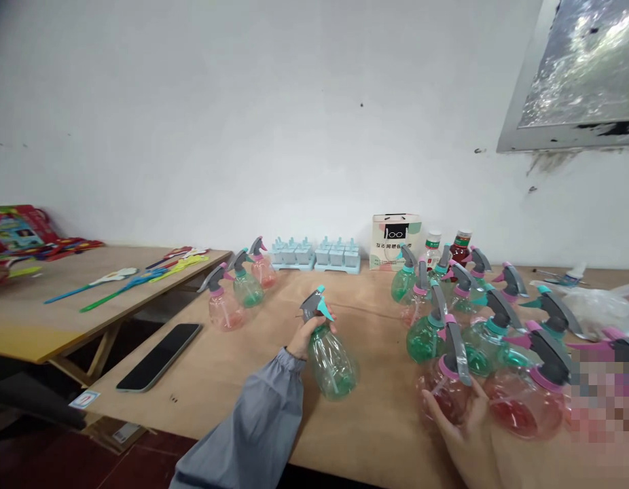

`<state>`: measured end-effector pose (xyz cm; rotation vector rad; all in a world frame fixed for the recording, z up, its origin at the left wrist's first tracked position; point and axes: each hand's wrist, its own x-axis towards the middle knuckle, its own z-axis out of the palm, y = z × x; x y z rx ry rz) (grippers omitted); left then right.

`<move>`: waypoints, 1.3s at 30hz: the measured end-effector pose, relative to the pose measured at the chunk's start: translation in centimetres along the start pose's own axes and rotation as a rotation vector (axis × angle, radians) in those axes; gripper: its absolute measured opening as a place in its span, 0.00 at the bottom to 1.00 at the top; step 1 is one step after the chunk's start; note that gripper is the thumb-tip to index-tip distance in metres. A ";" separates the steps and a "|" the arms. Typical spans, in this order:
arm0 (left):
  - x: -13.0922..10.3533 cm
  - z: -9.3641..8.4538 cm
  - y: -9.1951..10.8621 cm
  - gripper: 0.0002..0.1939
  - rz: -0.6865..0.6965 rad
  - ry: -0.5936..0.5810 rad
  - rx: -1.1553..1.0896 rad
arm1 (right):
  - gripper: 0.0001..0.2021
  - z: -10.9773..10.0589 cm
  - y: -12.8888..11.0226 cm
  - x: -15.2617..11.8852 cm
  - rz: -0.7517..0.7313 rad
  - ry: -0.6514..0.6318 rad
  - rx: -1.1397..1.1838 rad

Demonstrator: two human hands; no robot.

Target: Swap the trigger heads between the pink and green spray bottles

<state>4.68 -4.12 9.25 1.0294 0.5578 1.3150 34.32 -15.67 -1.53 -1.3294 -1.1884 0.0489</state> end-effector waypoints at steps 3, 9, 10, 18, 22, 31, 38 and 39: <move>-0.1 0.0 0.2 0.21 -0.006 -0.069 0.000 | 0.37 0.9 -1.0 -1.0 -0.001 -0.071 -0.004; -0.3 0.0 0.4 0.18 -0.049 -0.075 0.031 | 0.34 3.1 -3.5 -0.1 -0.061 -0.221 -0.029; -0.3 0.0 0.5 0.17 -0.064 -0.068 0.036 | 0.35 3.7 -3.9 0.4 -0.058 -0.253 -0.032; -0.3 -0.3 0.9 0.23 0.004 -0.195 0.084 | 0.36 9.5 -4.0 3.5 -0.023 -0.352 0.058; -0.2 -0.5 0.9 0.21 -0.008 -0.202 0.071 | 0.37 11.6 -3.1 4.3 -0.019 -0.297 0.105; 0.0 -0.7 0.5 0.17 -0.031 -0.094 0.025 | 0.38 13.0 -2.1 4.3 -0.034 -0.214 0.126; 0.0 -0.4 0.6 0.20 -0.007 -0.164 0.015 | 0.36 12.9 -2.0 4.0 -0.066 -0.204 0.139; 0.0 -0.5 0.6 0.20 -0.017 -0.162 0.020 | 0.36 13.0 -2.1 4.0 -0.071 -0.203 0.140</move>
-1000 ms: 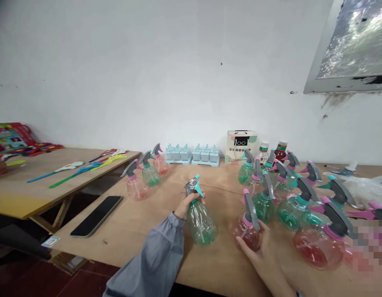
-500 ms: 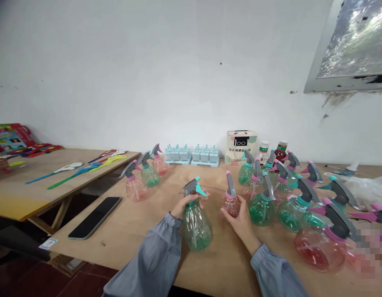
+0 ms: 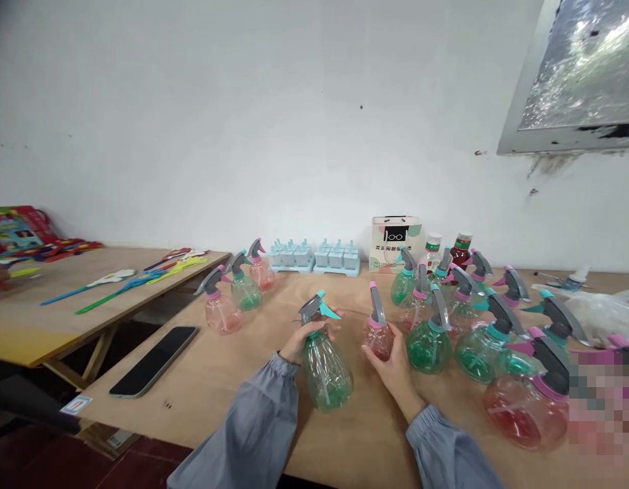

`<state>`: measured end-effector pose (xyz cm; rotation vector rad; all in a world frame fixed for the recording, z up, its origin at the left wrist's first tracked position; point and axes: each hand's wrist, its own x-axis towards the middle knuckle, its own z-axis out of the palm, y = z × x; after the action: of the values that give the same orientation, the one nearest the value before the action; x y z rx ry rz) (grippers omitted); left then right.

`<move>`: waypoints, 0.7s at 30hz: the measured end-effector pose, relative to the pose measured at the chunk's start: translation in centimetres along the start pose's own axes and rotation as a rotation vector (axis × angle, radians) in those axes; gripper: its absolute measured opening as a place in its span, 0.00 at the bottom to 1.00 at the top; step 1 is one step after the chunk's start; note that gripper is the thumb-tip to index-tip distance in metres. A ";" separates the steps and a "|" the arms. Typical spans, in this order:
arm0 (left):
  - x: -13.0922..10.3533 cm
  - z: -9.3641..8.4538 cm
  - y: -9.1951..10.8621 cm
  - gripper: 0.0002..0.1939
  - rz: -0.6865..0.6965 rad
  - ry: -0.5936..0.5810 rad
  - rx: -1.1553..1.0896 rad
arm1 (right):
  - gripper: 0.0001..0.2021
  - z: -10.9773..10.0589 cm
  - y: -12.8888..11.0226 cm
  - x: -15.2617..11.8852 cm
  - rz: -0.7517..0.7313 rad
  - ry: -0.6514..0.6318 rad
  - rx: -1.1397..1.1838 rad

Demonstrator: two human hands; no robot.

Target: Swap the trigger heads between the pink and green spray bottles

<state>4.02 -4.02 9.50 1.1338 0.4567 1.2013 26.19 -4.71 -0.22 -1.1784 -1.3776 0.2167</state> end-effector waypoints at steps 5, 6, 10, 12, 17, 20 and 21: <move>0.0 -0.6 -0.3 0.17 -0.075 0.056 0.026 | 0.37 0.1 -0.1 -0.1 -0.011 0.008 -0.007; 0.0 -0.6 -0.3 0.17 -0.083 0.047 0.029 | 0.37 0.1 0.0 -0.1 -0.013 0.007 -0.010; -0.2 -0.4 0.0 0.20 -0.036 -0.039 0.047 | 0.36 0.1 0.2 -0.1 -0.021 -0.001 -0.011; -0.3 -0.2 0.1 0.21 -0.003 -0.066 0.073 | 0.36 0.1 0.3 -0.1 -0.017 -0.001 -0.009; -0.6 0.2 0.0 0.15 0.009 0.076 0.151 | 0.37 0.3 1.0 -0.3 -0.019 0.006 -0.017; -1.5 0.1 1.4 0.15 0.025 0.138 0.290 | 0.38 0.3 1.2 -0.4 -0.029 0.024 -0.015; -2.1 -0.1 2.3 0.16 0.030 0.142 0.388 | 0.38 0.3 1.2 -0.4 -0.034 0.026 -0.013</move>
<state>2.06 -5.95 10.93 1.3915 0.8088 1.2573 26.42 -4.28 -1.46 -1.1641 -1.3763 0.1681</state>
